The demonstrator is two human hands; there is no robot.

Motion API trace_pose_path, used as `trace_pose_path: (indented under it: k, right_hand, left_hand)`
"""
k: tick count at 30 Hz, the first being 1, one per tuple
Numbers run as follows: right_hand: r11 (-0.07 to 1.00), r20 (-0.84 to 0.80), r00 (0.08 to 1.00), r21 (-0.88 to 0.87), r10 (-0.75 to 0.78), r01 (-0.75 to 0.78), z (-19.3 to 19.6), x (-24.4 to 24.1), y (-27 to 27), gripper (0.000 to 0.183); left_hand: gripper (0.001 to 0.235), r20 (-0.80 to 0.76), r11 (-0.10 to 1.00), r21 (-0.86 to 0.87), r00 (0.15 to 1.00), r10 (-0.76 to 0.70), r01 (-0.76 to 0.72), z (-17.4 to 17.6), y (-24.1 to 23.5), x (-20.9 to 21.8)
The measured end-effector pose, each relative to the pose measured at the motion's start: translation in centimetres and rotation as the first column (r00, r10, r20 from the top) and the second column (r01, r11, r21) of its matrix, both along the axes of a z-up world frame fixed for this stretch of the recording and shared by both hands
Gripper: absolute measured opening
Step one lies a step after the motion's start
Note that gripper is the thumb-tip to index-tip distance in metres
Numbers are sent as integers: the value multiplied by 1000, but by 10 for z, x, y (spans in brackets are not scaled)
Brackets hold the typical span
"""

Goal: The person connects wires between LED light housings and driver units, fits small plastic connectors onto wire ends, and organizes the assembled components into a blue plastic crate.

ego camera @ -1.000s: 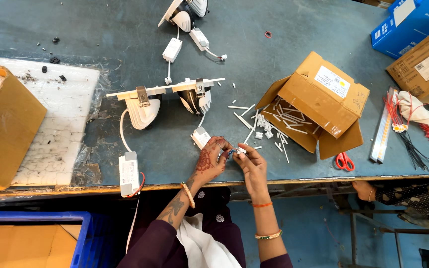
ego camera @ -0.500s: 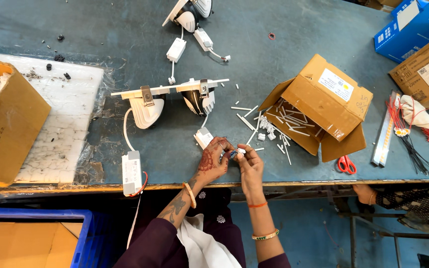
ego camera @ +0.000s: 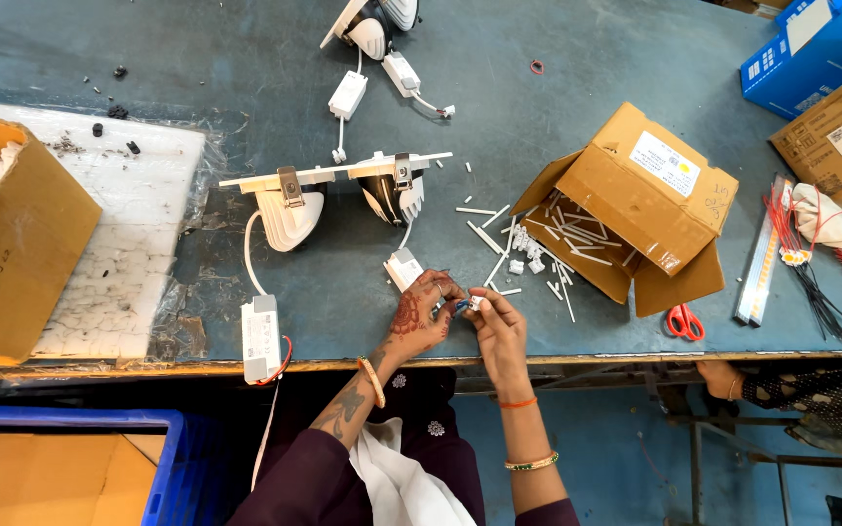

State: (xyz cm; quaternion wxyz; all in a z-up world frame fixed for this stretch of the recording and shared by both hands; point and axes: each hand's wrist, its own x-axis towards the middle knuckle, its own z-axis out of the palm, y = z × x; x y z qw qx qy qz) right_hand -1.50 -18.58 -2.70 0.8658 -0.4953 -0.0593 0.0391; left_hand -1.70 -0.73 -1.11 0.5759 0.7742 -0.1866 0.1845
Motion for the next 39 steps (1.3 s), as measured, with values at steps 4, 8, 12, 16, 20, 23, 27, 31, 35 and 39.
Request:
trace_pose_path:
  k: [4, 8, 12, 16, 20, 23, 27, 31, 35, 39]
  right_hand:
    - [999, -27, 1000, -36, -6, 5, -2, 2, -3, 27]
    - [997, -20, 998, -53, 61, -62, -4, 5, -9, 21]
    - [990, -7, 996, -111, 88, -88, -5, 5, -10, 19]
    - [967, 21, 997, -246, 69, -61, -5, 4, -7, 19]
    - [907, 106, 994, -418, -3, 47, -11, 1, -1, 19]
    - [849, 191, 981, -514, -23, 120, -11, 2, -1, 19]
    - [907, 122, 990, -406, -71, 115, 1, 0, 2, 20]
    - [982, 0, 994, -156, -112, 110, 19, -1, 3, 24]
    - [991, 25, 994, -77, -105, 107, 19, -4, -5, 26]
    - [912, 97, 956, -287, -276, 293, 14, 1, -29, 32]
  left_hand:
    - [18, 9, 1000, 10, 1000, 1, -1, -5, 0, 2]
    - [19, 15, 1000, 2, 1000, -14, 14, -11, 1, 5]
    - [19, 24, 999, 36, 1000, -9, 9, -14, 2, 6]
    - [17, 36, 999, 51, 999, -19, 17, -13, 3, 5]
    - [16, 83, 996, 90, 996, -29, 22, -13, 4, 6]
    - [15, 116, 985, 171, 992, -51, 30, -11, 3, 7]
    - [19, 70, 995, 101, 997, -33, 25, 1, 3, 0]
    - [41, 84, 994, 108, 996, -38, 29, 13, 8, -8]
    - [38, 101, 972, 234, 995, -14, -10, 9, 6, -4]
    - [37, 126, 949, 313, 992, -24, -17, 7, 4, -2]
